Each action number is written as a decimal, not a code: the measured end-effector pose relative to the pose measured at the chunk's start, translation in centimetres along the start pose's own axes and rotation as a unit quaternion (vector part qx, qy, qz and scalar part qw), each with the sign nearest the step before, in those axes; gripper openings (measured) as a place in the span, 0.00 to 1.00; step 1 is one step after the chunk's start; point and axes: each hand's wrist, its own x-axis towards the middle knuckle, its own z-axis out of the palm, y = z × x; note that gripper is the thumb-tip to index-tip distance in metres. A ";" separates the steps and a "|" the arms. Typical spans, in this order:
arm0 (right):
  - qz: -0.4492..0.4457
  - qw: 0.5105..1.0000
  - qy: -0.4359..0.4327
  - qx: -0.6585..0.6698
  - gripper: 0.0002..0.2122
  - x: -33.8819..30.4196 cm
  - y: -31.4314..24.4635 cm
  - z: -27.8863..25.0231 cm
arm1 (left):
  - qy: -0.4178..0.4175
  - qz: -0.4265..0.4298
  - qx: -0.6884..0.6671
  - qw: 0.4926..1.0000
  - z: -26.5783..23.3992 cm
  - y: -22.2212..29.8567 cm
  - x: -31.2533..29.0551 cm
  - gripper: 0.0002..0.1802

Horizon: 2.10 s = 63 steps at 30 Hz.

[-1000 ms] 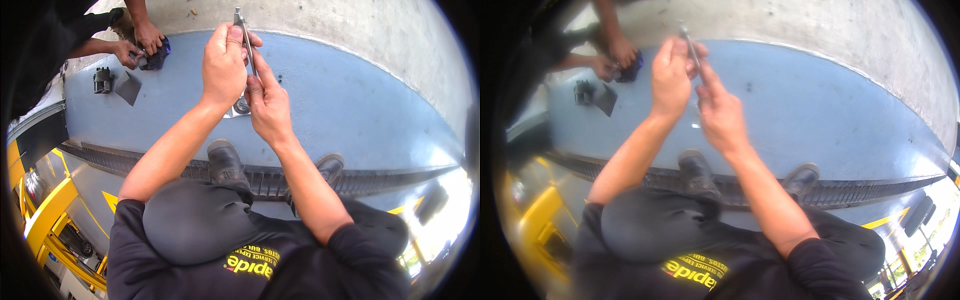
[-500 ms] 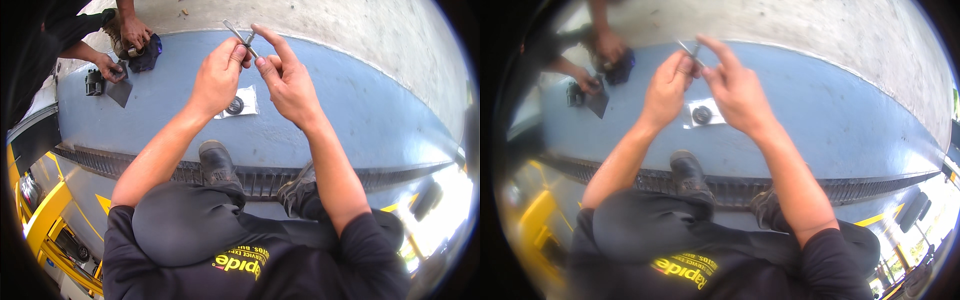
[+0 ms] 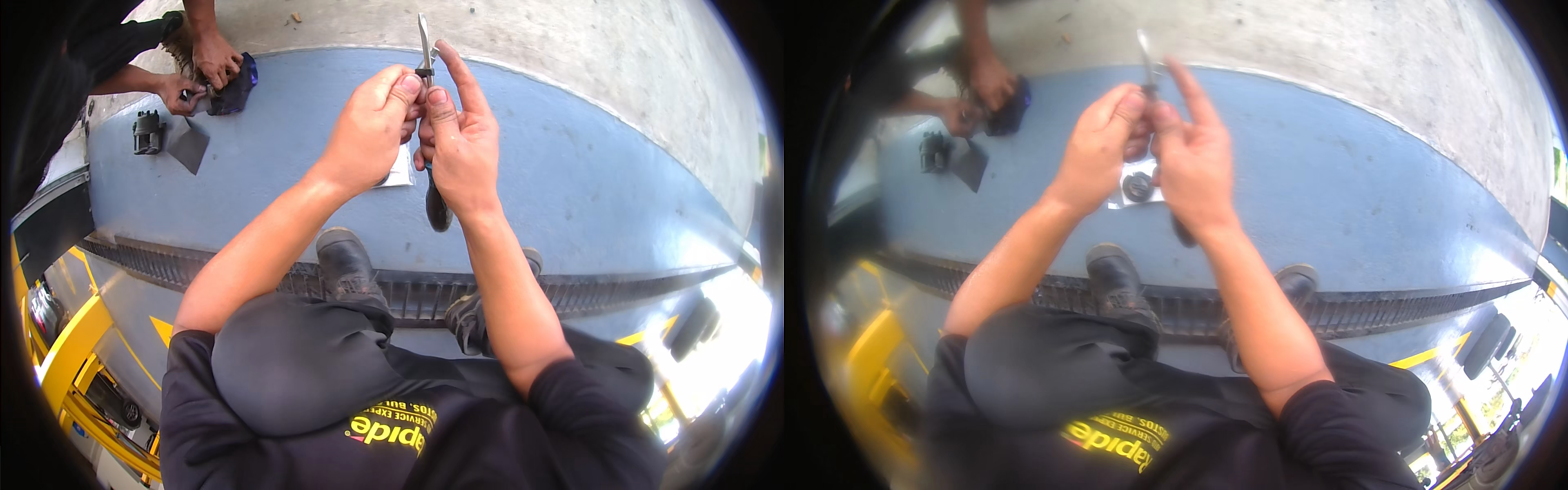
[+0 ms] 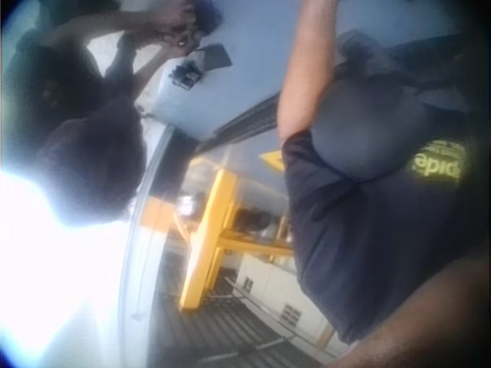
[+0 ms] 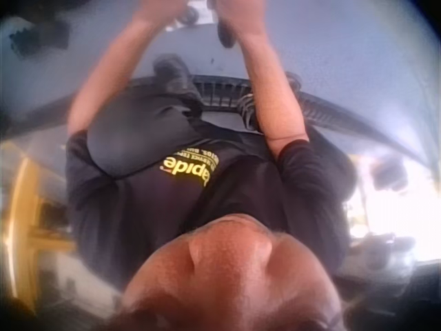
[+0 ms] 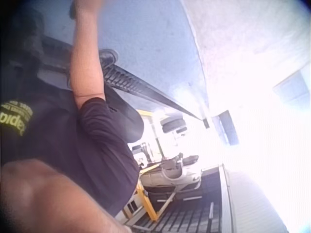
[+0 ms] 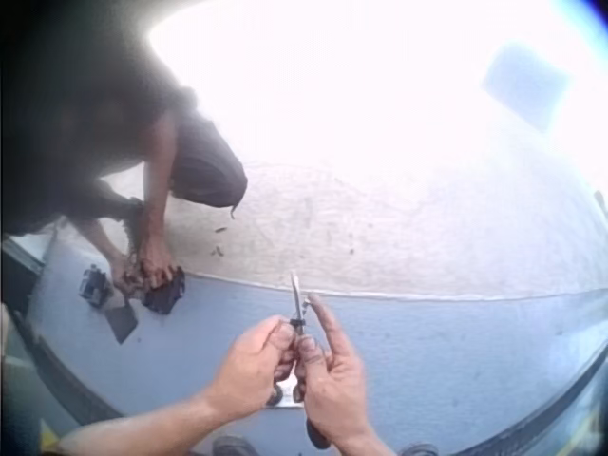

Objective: The person sits on the garage floor and uses a screwdriver to disassemble and reassemble a small cylindrical metal part. They remove a small ring, manipulate internal components, and then reassemble the part.

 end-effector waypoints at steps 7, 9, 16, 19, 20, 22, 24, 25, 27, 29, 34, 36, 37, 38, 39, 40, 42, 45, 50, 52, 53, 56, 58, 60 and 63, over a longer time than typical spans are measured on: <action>-0.095 0.991 -0.013 -0.093 0.20 1.4 1.8 -1.8 | -0.108 -0.184 -0.280 0.936 -1.3 1.7 -0.6 0.14; -0.116 0.991 -0.006 -0.063 0.19 1.7 2.8 -1.5 | -0.127 -0.210 -0.363 0.899 -1.7 1.4 -0.6 0.14; 0.002 1.000 -0.008 -0.023 0.15 2.4 2.2 -2.5 | -0.167 -0.199 -0.296 0.919 -1.7 1.5 -1.3 0.15; 0.094 0.995 -0.034 -0.019 0.16 1.6 0.4 -2.2 | -0.162 -0.063 -0.040 0.984 -1.8 0.7 -0.8 0.17; 0.124 0.991 -0.044 -0.017 0.16 1.4 0.0 -2.5 | -0.144 -0.034 -0.010 0.989 -1.5 0.5 -1.2 0.18; 0.181 0.980 -0.085 0.005 0.17 1.0 -0.9 -3.4 | -0.115 0.092 0.162 0.976 -1.8 -0.3 -0.8 0.14; 0.205 0.975 -0.083 0.000 0.18 0.6 -1.7 -3.8 | -0.097 0.167 0.269 0.944 -2.0 -0.7 -0.5 0.11; 0.216 0.973 -0.082 -0.003 0.18 0.4 -2.2 -3.9 | -0.094 0.180 0.293 0.934 -2.0 -0.7 -0.4 0.10; 0.233 0.969 -0.080 0.017 0.16 0.2 -3.3 -3.4 | -0.076 0.216 0.330 0.916 -2.1 -1.0 -0.1 0.09; 0.244 0.967 -0.063 0.028 0.14 -0.1 -4.0 -2.6 | -0.045 0.260 0.358 0.895 -2.3 -1.6 0.1 0.10; 0.263 0.950 -0.070 0.151 0.18 -0.3 -3.7 -2.4 | -0.006 0.297 0.456 0.839 -1.8 -1.7 0.2 0.10; 0.264 0.952 -0.046 0.150 0.16 0.2 -3.6 -1.6 | -0.006 0.308 0.493 0.814 -2.0 -2.0 0.4 0.10; 0.258 0.958 -0.029 0.122 0.13 0.5 -3.6 -0.9 | -0.008 0.318 0.505 0.802 -2.5 -2.5 0.7 0.10; 0.253 0.963 -0.012 0.095 0.10 0.9 -3.5 -0.4 | -0.010 0.327 0.517 0.791 -2.9 -2.8 0.9 0.09; 0.254 0.964 -0.008 0.076 0.10 1.2 -3.2 -0.3 | -0.008 0.331 0.531 0.780 -3.2 -3.0 1.0 0.10; 0.255 0.965 -0.003 0.057 0.10 1.5 -2.8 -0.3 | -0.007 0.335 0.545 0.769 -3.5 -3.1 1.0 0.10; 0.249 0.968 0.009 0.012 0.10 2.0 -1.8 -0.2 | 0.001 0.347 0.574 0.742 -3.8 -3.5 1.2 0.11; 0.240 0.970 0.030 -0.040 0.10 2.7 -0.2 0.1 | 0.024 0.377 0.613 0.694 -4.4 -4.1 1.8 0.11; 0.083 0.975 0.013 -0.207 0.10 4.5 4.2 -1.6 | 0.047 0.351 0.568 0.743 -4.4 -5.5 2.7 0.04; 0.026 0.959 -0.018 -0.283 0.09 4.2 3.8 -1.7 | -0.065 0.050 0.273 0.959 -4.5 -4.7 2.4 0.07; 0.009 0.949 -0.035 -0.314 0.09 4.0 3.4 -2.0 | -0.116 -0.109 0.094 0.983 -4.7 -4.1 2.3 0.10; -0.067 0.933 -0.100 -0.340 0.09 3.9 2.9 -3.6 | -0.180 -0.266 -0.151 0.935 -5.9 -1.9 1.6 0.16; -0.049 0.934 -0.106 -0.337 0.10 4.0 1.9 -3.5 | -0.200 -0.250 -0.153 0.935 -5.8 -1.9 1.5 0.16; 0.019 0.956 -0.082 -0.282 0.10 4.2 1.3 -3.1 | -0.150 -0.200 -0.078 0.965 -4.4 -2.6 1.7 0.17; 0.019 0.964 -0.031 -0.262 0.11 4.9 2.7 -3.0 | -0.016 0.100 0.369 0.924 -2.7 -4.4 2.0 0.15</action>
